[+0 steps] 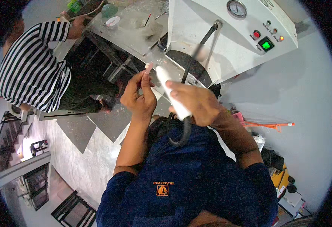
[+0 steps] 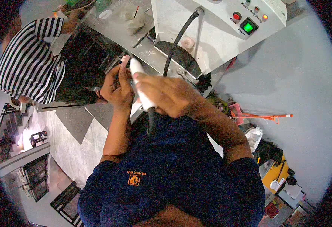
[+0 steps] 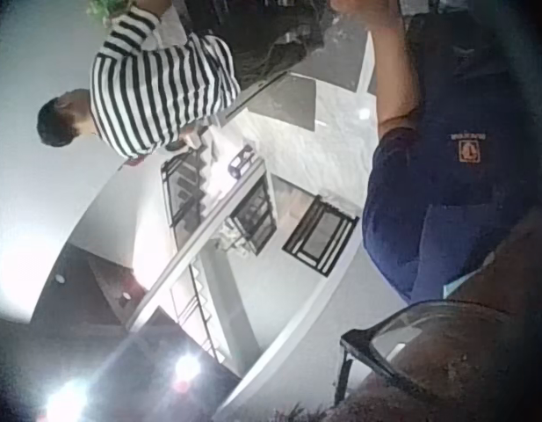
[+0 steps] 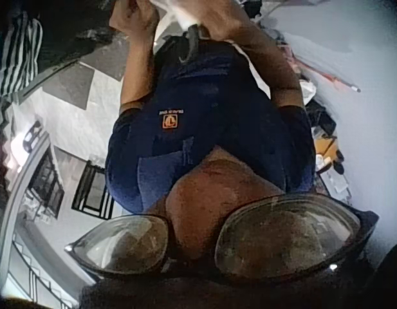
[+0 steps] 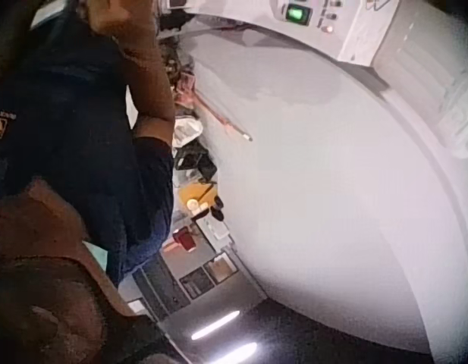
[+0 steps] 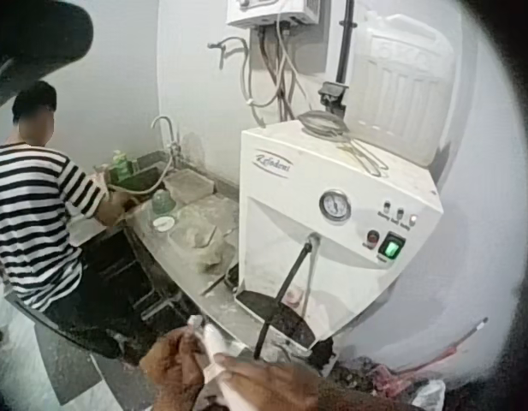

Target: Polishing and finishing a dental prosthesis using a laboratory lathe and hand tools.

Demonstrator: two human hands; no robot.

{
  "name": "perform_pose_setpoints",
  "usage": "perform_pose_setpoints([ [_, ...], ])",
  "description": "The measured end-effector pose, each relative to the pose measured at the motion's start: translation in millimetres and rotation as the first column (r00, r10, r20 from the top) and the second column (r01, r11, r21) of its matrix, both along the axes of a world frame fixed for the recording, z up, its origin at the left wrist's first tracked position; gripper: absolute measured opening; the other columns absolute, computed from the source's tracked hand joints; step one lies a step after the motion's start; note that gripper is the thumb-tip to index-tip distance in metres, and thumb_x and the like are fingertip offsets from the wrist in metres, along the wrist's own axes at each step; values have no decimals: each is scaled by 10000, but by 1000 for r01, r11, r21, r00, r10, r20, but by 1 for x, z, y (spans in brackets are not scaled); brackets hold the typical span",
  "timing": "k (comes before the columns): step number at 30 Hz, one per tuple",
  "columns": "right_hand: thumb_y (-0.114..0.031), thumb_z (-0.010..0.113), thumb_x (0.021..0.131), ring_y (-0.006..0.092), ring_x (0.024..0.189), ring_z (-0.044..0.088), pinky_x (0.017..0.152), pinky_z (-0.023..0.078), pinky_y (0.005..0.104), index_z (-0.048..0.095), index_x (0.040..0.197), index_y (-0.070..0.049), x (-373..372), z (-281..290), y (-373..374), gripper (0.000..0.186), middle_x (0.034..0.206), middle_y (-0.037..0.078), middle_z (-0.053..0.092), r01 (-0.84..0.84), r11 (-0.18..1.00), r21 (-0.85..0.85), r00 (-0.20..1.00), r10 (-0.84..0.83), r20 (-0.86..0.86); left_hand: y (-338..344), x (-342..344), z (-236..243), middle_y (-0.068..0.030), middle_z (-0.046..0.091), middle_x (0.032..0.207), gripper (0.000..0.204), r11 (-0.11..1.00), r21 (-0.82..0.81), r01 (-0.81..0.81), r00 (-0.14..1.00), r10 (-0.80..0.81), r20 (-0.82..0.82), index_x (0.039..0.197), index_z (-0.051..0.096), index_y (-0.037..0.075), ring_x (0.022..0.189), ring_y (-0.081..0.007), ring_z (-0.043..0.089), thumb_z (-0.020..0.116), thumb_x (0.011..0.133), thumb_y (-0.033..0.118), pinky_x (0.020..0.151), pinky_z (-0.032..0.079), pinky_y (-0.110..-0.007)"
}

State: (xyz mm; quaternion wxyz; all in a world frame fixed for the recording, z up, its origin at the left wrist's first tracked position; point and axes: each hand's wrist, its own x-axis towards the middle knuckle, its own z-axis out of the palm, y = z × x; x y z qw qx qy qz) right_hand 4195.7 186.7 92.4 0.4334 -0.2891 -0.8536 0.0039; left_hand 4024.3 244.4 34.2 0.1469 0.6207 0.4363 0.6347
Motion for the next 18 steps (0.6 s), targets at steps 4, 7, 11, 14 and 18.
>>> perform_pose_setpoints([
  [4, -32, 798, 731, 345, 1017, 672, 800, 578, 383, 529, 1132, 25, 16, -7, 5, 487, 1137, 259, 640, 105, 990, -89, 991, -112, -78, -17, -8, 27, -125, 689, 744, 95, 985, -113, 129, 985, -115, 126, 961, 642, -59, 591, -132, 639, 608, 930, 24, 557, 514, -243],
  [7, -195, 712, 845, 359, 1039, 656, 852, 555, 389, 520, 1175, 27, 21, -14, 3, 441, 1189, 251, 614, 141, 990, -32, 990, -141, -13, -34, -11, 46, -139, 681, 711, 90, 988, -50, 149, 981, -141, 135, 949, 644, -78, 584, -141, 647, 612, 913, -1, 549, 513, -239],
  [11, -216, 772, 794, 348, 1018, 666, 844, 559, 378, 525, 1167, 22, 23, -21, 1, 507, 1175, 236, 628, 140, 988, -63, 990, -139, 12, -46, -15, 64, -136, 687, 717, 75, 986, -19, 163, 981, -160, 113, 941, 659, -68, 606, -140, 659, 635, 878, -34, 583, 519, -243],
  [14, -56, 784, 763, 359, 1019, 669, 820, 584, 400, 530, 1128, 30, 24, -23, 1, 453, 1131, 265, 637, 137, 988, -77, 990, -140, -29, -44, -18, 68, -164, 693, 802, 75, 982, 18, 186, 981, -187, 57, 949, 646, -61, 669, -166, 675, 625, 882, -35, 621, 528, -256],
  [18, -146, 785, 779, 356, 1014, 667, 822, 577, 400, 516, 1179, 28, 24, -22, 2, 512, 1161, 257, 626, 140, 990, -33, 990, -140, -14, -23, -12, 59, -234, 656, 1030, 78, 916, 24, 401, 866, -387, 318, 968, 566, -77, 878, -271, 688, 580, 917, -20, 738, 552, -314],
])
